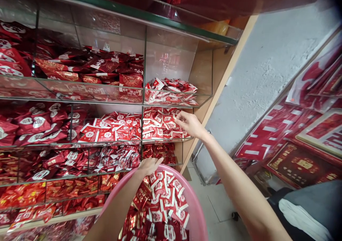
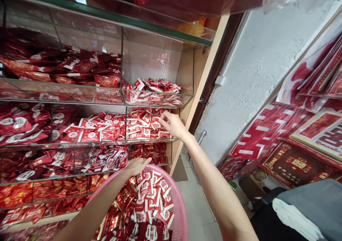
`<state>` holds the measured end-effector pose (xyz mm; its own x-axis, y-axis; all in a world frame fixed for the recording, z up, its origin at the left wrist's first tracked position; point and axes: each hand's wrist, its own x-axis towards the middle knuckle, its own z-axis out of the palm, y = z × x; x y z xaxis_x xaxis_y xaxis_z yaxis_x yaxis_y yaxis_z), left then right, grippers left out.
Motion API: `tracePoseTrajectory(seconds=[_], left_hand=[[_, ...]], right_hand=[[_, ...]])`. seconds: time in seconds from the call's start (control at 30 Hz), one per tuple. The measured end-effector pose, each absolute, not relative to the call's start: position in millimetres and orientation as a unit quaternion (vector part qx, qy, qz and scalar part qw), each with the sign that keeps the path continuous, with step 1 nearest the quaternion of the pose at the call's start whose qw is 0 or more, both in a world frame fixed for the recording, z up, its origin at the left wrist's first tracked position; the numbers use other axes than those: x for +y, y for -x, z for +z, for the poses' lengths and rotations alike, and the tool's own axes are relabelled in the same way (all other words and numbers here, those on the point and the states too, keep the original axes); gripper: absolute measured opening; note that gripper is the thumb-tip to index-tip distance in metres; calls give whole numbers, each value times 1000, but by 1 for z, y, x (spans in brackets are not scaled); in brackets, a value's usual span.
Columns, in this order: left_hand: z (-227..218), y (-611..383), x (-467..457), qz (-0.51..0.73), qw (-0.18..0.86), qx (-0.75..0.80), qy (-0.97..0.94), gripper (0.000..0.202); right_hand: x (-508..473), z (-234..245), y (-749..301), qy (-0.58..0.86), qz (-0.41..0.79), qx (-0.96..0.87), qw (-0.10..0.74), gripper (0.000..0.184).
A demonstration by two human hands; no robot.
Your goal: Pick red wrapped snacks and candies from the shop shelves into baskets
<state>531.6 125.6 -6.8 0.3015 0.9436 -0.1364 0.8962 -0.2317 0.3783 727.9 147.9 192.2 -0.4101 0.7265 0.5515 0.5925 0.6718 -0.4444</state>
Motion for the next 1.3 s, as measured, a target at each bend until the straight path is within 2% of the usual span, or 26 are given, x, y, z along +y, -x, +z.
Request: tracePoseTrajectory(seconds=[0.1,0.2,0.37,0.57,0.87,1.07,1.3], left_hand=[[-6,-532,126,56,196,585,-785,83],[-8,-531,127,53,192,576,-793,81],[-12,-531,130,29,200,578,-791,74],[-11,-531,130,39,193,580,-790,81],[-9,-532,128,41,191,582,-789,81],[-10,-532,128,42,186,581,-791,81],[-11,-532,128,44,187,583,-790,75]], right_hand=[[132,189,-732,379,204,-788,440,19],[109,172,-732,360,324,-751,449,23],[83,107,-726,363,477,-717,357,30],[93,33,-721,380,547,-693,278,40],[104,2,-719,362,568,-695,251,39],[111,-16,-709,400,473,-744,249,36],[104,-7,-692,442,309,-804,250,16]])
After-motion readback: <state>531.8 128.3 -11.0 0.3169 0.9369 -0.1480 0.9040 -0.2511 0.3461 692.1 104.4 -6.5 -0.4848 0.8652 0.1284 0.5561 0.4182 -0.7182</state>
